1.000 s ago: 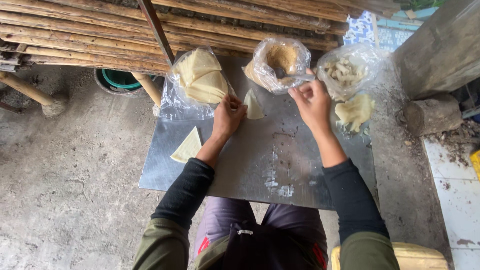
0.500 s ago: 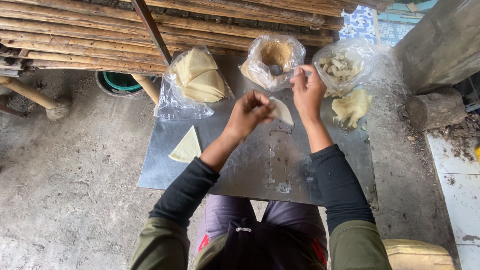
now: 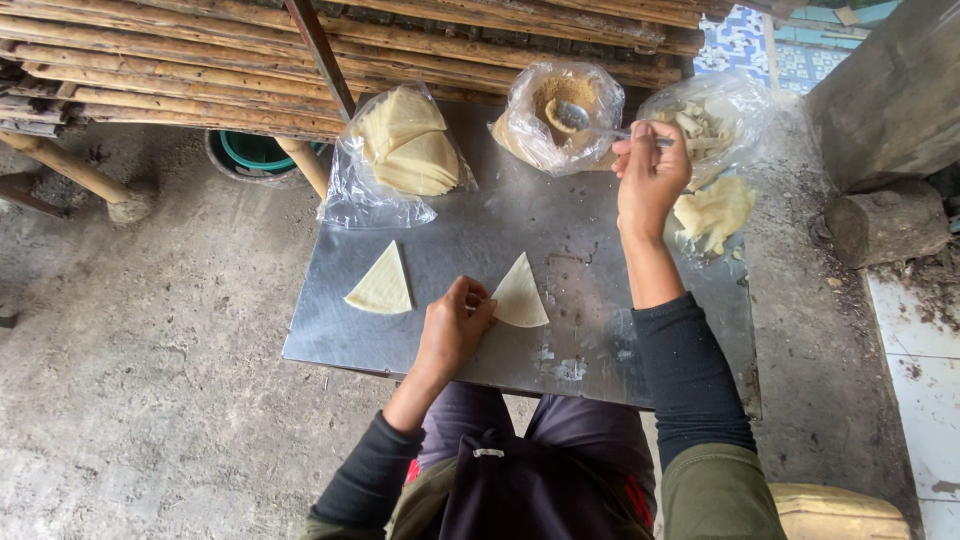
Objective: The person folds triangular pastry sheets into cones, adds a spoonful of grainy filling, and seals the edges to form samosas. They repeat this process for multiple units, placing finished pieces aside on the metal table.
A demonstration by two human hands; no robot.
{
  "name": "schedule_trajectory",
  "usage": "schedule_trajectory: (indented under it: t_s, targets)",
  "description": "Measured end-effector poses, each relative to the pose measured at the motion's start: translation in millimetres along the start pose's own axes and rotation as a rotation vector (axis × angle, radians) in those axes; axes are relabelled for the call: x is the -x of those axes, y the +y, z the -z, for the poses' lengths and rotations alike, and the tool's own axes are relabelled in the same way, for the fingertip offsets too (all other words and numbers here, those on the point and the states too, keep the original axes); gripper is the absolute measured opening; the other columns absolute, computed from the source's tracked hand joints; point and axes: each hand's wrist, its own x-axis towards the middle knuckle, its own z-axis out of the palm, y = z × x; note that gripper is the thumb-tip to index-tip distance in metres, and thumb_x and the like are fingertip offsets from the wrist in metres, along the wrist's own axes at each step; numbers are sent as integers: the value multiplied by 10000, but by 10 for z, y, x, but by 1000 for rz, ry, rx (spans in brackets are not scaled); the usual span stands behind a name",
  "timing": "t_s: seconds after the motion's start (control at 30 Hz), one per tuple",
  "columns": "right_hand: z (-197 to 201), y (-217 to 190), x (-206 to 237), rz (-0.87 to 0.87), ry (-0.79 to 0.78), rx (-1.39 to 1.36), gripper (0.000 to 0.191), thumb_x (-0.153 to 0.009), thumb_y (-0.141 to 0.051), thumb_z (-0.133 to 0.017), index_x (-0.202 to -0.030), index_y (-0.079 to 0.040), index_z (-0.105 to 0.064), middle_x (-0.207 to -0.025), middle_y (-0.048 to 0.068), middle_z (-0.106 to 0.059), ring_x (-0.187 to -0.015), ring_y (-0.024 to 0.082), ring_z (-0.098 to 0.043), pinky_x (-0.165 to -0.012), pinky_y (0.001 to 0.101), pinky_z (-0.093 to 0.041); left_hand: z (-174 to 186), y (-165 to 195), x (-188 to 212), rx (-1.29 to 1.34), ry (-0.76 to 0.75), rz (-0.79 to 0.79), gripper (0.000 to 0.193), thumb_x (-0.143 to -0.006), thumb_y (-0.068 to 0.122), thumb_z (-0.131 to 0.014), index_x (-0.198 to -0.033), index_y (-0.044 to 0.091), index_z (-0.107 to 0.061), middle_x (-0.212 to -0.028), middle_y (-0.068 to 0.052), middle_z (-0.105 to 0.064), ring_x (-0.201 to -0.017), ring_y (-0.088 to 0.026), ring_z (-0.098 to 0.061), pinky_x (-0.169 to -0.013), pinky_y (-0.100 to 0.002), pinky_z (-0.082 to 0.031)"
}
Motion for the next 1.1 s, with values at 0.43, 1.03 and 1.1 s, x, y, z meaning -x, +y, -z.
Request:
schedule_trajectory:
  t_s: [0.43, 1.03, 1.1]
  targets:
    - [817, -263, 712, -171, -79, -350, 84, -1086, -76, -566, -1056, -34, -633, -978, 70, -711, -673, 114, -632, -552, 255, -488, -65, 98, 241, -36, 177, -102, 149, -896, 125, -748, -994, 18, -716, -916, -130, -767, -787, -210, -783, -687, -310, -626]
    - [787, -631, 1575, 713, -785, 381, 151, -1042, -153, -581, -1150, -51, -610, -837, 29, -631, -726, 152, -571, -674, 311, -474, -89, 83, 234, -65, 149, -83, 136, -903, 86, -727, -1016, 16, -701, -938, -135, -776, -818, -225, -786, -703, -322, -627]
    - [780, -699, 1591, 785, -837, 386, 171, -1016, -154, -617, -1155, -56, -606, -852, 29, -643, -741, 161, -580, -705, 333, -471, -97, 63, 234, -85, 150, -96, 133, -904, 82, -722, -1019, 19, -701, -942, -130, -779, -817, -227, -787, -700, -323, -630]
